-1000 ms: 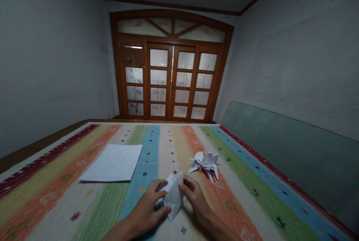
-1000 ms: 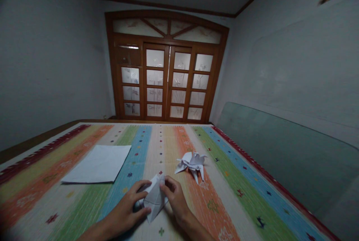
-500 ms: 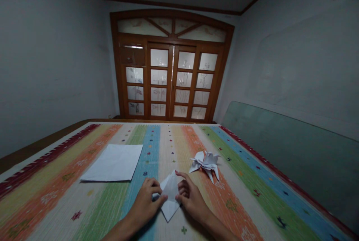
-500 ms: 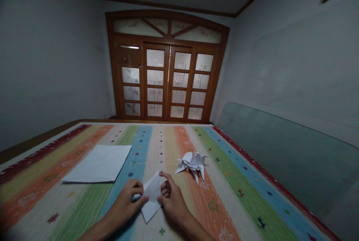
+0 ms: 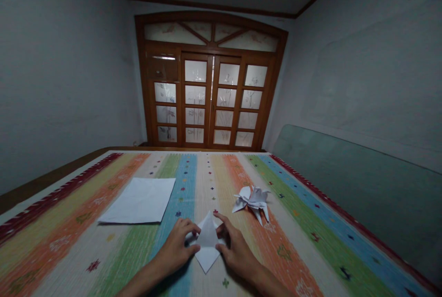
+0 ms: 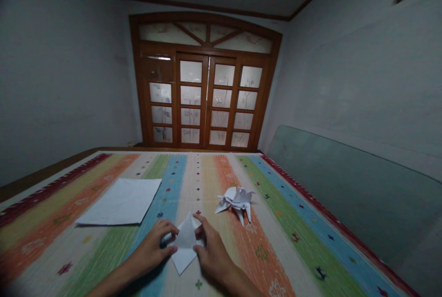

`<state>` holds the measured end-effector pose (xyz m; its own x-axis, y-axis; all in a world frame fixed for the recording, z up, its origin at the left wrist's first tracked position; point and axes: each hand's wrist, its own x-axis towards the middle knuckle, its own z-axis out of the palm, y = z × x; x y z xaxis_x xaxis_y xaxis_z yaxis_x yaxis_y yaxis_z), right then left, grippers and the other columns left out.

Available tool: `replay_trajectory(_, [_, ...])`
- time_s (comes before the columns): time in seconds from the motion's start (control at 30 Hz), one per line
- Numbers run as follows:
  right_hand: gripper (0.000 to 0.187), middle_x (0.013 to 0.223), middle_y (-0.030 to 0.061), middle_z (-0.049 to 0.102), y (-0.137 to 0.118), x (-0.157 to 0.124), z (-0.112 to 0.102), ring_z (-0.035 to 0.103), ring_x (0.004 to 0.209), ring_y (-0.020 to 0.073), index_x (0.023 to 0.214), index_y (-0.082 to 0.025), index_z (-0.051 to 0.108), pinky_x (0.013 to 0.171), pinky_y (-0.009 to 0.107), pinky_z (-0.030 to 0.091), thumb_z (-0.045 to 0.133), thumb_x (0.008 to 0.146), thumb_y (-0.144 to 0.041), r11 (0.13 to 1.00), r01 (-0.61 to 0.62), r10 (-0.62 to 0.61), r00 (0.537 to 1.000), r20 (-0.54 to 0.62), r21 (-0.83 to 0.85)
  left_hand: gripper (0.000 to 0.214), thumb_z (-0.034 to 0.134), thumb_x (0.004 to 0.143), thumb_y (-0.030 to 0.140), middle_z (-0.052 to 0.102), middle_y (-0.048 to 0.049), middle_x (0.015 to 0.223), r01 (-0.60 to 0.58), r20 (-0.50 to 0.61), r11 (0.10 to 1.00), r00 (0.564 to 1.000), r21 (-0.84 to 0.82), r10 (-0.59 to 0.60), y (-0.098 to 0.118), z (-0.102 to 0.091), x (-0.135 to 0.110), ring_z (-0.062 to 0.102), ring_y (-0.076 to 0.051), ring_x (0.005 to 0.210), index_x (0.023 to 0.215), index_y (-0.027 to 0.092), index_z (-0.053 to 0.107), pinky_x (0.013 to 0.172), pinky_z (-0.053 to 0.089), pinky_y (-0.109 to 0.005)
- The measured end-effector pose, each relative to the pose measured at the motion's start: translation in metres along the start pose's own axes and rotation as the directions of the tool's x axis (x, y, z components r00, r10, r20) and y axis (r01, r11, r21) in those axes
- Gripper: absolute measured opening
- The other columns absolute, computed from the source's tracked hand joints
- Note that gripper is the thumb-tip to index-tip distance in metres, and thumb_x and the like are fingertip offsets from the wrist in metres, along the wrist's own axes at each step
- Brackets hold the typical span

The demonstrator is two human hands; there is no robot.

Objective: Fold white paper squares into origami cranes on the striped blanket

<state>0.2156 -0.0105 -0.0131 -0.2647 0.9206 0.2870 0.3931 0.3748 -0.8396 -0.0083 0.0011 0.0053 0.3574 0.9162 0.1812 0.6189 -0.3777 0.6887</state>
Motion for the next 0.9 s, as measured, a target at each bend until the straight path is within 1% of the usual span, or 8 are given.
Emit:
replay_trajectory(0.07, [0.076,0.096,0.0041,0.067,0.000,0.000,-0.002,0.064,0.090,0.0216,0.141,-0.020,0.053,0.087,0.034,0.048,0.059,0.067,-0.001,1.000,-0.001,0.001,1.000,0.024,0.011,0.026,0.069,0.068,0.011,0.067,-0.0040,0.100,-0.003,0.031,1.000,1.000,-0.027,0.004,-0.003,-0.005,0.001,0.056,-0.026,0.103,0.092,0.021,0.073,0.095,0.041,-0.038])
replay_trajectory(0.2, [0.034,0.089,0.0056,0.071,-0.004,0.000,-0.008,0.064,0.088,0.0236,0.097,-0.019,0.075,0.083,0.034,0.048,0.059,0.071,-0.004,0.992,0.100,-0.094,0.993,0.077,-0.071,0.025,0.068,0.069,0.008,0.064,-0.0032,0.099,-0.027,0.080,0.998,0.996,-0.059,0.032,-0.002,-0.013,0.001,0.056,-0.024,0.103,0.085,0.023,0.079,0.098,0.040,-0.037])
replay_trajectory(0.27, [0.032,0.090,0.0061,0.072,-0.007,-0.001,-0.012,0.064,0.091,0.0244,0.087,-0.021,0.078,0.085,0.036,0.048,0.057,0.072,-0.003,0.980,0.183,-0.173,0.977,0.123,-0.078,0.025,0.064,0.072,0.008,0.062,-0.0032,0.096,-0.057,0.108,0.996,0.992,-0.062,0.063,0.002,-0.016,-0.001,0.057,-0.024,0.102,0.078,0.026,0.081,0.099,0.040,-0.037])
replay_trajectory(0.37, [0.043,0.096,0.0055,0.072,-0.013,-0.002,-0.017,0.065,0.096,0.0237,0.086,-0.025,0.081,0.089,0.036,0.048,0.052,0.068,0.002,0.972,0.229,-0.213,0.958,0.189,-0.062,0.035,0.057,0.072,0.002,0.060,-0.0036,0.096,-0.093,0.098,0.994,0.990,-0.063,0.098,0.008,-0.017,-0.004,0.057,-0.023,0.102,0.072,0.028,0.082,0.099,0.040,-0.037])
replay_trajectory(0.47, [0.046,0.098,0.0050,0.070,-0.016,-0.003,-0.018,0.064,0.097,0.0225,0.085,-0.027,0.082,0.090,0.036,0.048,0.051,0.068,0.002,0.969,0.230,-0.207,0.955,0.211,-0.087,0.036,0.057,0.071,0.002,0.060,-0.0035,0.095,-0.104,0.064,0.994,0.992,-0.039,0.106,0.012,-0.015,-0.006,0.057,-0.024,0.100,0.071,0.027,0.082,0.097,0.041,-0.037])
replay_trajectory(0.63, [0.024,0.100,0.0063,0.066,-0.015,-0.005,-0.014,0.063,0.098,0.0229,0.088,-0.024,0.081,0.089,0.034,0.048,0.066,0.077,-0.009,0.973,0.194,-0.168,0.968,0.188,-0.128,0.018,0.069,0.074,0.010,0.062,-0.0036,0.095,-0.094,0.016,0.996,0.995,0.003,0.094,0.012,-0.008,-0.008,0.057,-0.025,0.100,0.073,0.024,0.080,0.094,0.042,-0.037])
replay_trajectory(0.73, [0.019,0.098,0.0061,0.065,-0.013,-0.004,-0.013,0.062,0.097,0.0232,0.085,-0.023,0.080,0.089,0.035,0.047,0.069,0.078,-0.009,0.979,0.139,-0.117,0.982,0.147,-0.151,0.012,0.074,0.073,0.011,0.064,-0.0039,0.096,-0.063,-0.014,0.998,0.998,0.029,0.064,0.009,-0.005,-0.006,0.057,-0.025,0.100,0.073,0.022,0.078,0.095,0.041,-0.038])
replay_trajectory(0.9, [0.014,0.097,0.0062,0.064,-0.010,0.000,-0.012,0.060,0.098,0.0253,0.080,-0.023,0.078,0.089,0.037,0.046,0.071,0.077,-0.011,0.986,0.030,-0.033,0.999,-0.013,-0.165,0.013,0.078,0.069,0.013,0.064,-0.0045,0.097,0.012,-0.102,0.997,0.995,0.083,-0.004,0.007,-0.002,-0.004,0.057,-0.028,0.100,0.077,0.022,0.074,0.094,0.042,-0.042])
